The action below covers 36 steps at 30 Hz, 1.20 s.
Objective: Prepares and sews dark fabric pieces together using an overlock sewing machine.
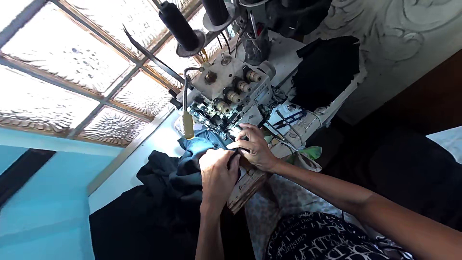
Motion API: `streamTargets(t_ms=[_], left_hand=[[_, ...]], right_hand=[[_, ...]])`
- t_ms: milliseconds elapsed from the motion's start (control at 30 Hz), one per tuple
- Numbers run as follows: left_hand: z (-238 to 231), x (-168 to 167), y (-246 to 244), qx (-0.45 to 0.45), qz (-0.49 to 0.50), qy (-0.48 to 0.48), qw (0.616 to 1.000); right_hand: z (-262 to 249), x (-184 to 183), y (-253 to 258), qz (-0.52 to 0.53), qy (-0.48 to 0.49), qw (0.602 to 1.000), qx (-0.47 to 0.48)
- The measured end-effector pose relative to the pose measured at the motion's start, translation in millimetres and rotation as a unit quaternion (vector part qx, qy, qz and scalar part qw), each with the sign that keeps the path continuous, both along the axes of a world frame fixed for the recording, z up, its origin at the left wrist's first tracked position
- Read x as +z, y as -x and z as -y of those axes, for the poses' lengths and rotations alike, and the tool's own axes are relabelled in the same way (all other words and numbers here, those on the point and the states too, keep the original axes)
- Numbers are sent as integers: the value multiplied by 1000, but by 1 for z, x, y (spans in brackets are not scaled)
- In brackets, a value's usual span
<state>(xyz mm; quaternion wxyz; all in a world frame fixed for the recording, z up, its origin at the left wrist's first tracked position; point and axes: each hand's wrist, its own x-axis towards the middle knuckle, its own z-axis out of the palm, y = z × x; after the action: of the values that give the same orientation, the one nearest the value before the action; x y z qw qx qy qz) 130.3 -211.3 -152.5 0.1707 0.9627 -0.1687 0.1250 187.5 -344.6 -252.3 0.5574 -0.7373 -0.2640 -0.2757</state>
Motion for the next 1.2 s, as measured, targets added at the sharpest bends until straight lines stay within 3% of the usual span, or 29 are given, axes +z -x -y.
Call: streamTargets(t_ms=[133, 267, 400, 533, 633, 767, 867, 1000, 1100, 1200], left_hand=[[-19, 44, 4, -30, -4, -19, 999], [-44, 66, -15, 59, 60, -58, 995], [-59, 45, -4, 142, -84, -97, 982], [-59, 6, 42, 212, -62, -11, 975], [-43, -15, 82, 234, -55, 60, 969], [-38, -19, 118, 151, -135, 58, 978], [-52, 7, 117, 100, -62, 40, 992], [-62, 30, 84, 56, 88, -54, 993], [-78, 15, 47, -17, 46, -115, 992], [-88, 7, 23, -97, 15, -62, 993]], right_hand=[[3, -2, -2, 9, 16, 1000, 10], [4, -1, -1, 21, 31, 999, 12], [15, 1, 14, -20, 38, 999, 4], [27, -15, 44, -118, 85, 989, 21], [27, -25, 62, -112, 147, 980, 69], [22, -26, 73, -54, 200, 973, 99], [21, -25, 76, -33, 209, 972, 102], [29, -18, 85, -35, 200, 973, 106], [37, -12, 95, -50, 229, 964, 125], [32, 0, 98, -87, 305, 934, 163]])
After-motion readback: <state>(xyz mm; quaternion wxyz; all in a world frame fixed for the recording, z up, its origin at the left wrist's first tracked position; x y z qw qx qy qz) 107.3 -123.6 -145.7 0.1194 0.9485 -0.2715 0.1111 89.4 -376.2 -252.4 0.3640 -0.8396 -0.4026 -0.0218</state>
